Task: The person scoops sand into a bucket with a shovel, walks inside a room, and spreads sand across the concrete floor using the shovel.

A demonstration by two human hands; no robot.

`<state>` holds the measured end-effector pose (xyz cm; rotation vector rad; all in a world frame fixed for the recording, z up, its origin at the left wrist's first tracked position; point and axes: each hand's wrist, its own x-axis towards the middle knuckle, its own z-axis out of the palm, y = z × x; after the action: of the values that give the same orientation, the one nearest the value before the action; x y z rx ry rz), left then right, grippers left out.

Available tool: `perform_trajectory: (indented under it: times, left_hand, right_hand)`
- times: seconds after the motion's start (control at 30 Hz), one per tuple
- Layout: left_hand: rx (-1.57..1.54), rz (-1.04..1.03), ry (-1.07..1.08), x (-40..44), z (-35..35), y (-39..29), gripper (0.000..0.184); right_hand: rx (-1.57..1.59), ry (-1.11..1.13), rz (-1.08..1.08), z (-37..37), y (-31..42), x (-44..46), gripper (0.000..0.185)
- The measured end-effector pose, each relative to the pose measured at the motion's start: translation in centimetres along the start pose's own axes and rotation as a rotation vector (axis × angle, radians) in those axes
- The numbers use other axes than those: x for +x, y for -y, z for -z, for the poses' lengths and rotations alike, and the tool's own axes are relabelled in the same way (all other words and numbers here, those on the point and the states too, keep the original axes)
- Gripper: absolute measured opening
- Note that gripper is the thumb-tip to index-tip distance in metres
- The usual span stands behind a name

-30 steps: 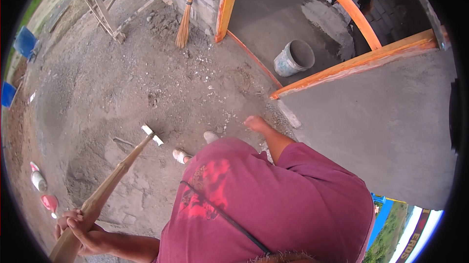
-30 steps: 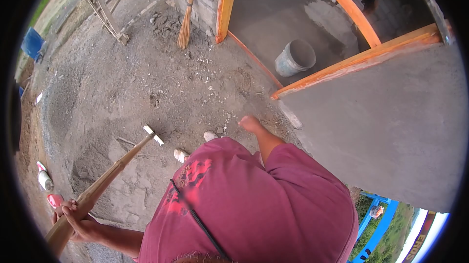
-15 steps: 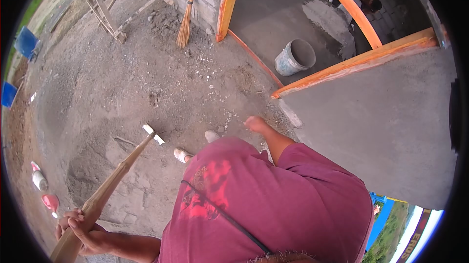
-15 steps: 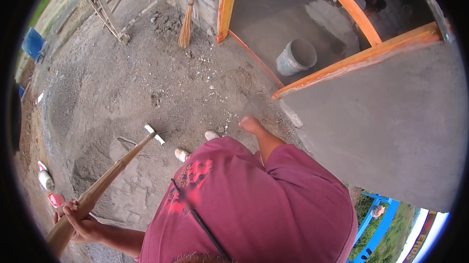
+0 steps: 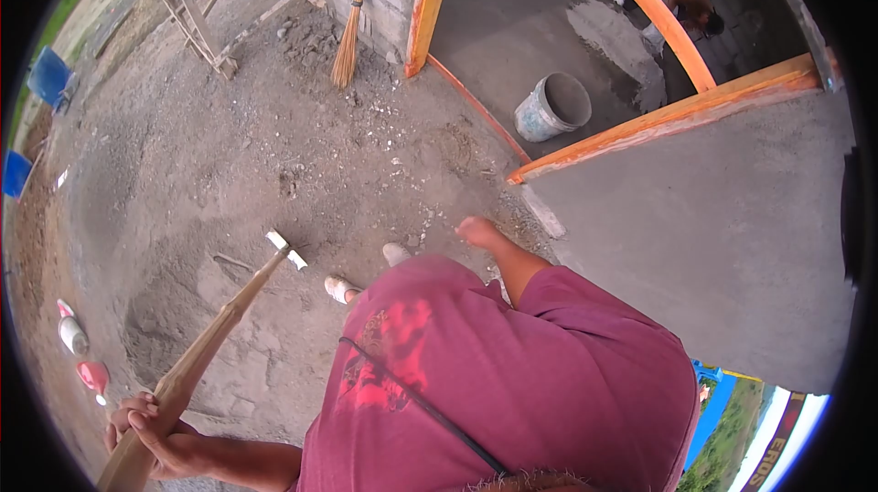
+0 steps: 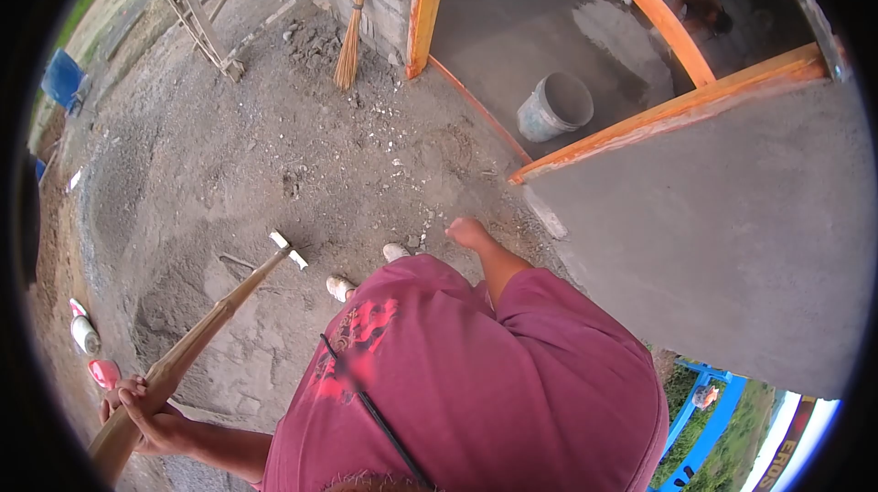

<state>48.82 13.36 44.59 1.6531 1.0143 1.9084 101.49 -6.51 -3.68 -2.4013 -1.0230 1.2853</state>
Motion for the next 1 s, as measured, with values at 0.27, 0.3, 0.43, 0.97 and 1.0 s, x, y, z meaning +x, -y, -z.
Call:
perform_trajectory:
  times: [0.27, 0.3, 0.43, 0.97, 1.0]
  left_hand:
    - [0.012, -0.016, 0.001, -0.1, -0.2, 0.0, 0.039]
    - [0.009, -0.016, 0.003, -0.1, -0.2, 0.0, 0.039]
    - [0.010, -0.009, -0.005, -0.2, -0.4, 0.0, 0.039]
    - [0.036, 0.007, -0.044, -0.1, -1.5, 0.0, 0.038]
    - [0.067, 0.008, -0.056, -0.1, -2.4, -0.4, 0.034]
  right_hand:
    - [-0.057, 0.016, 0.067, -0.1, -0.6, 1.1, 0.038]
    - [-0.078, 0.006, 0.092, -0.1, -0.7, 1.2, 0.038]
    - [-0.019, 0.006, 0.063, 0.2, -0.6, 1.4, 0.037]
    - [-0.080, 0.010, 0.122, 1.2, 0.1, 2.1, 0.039]
    - [-0.076, 0.005, 0.119, 1.2, 0.1, 2.1, 0.039]
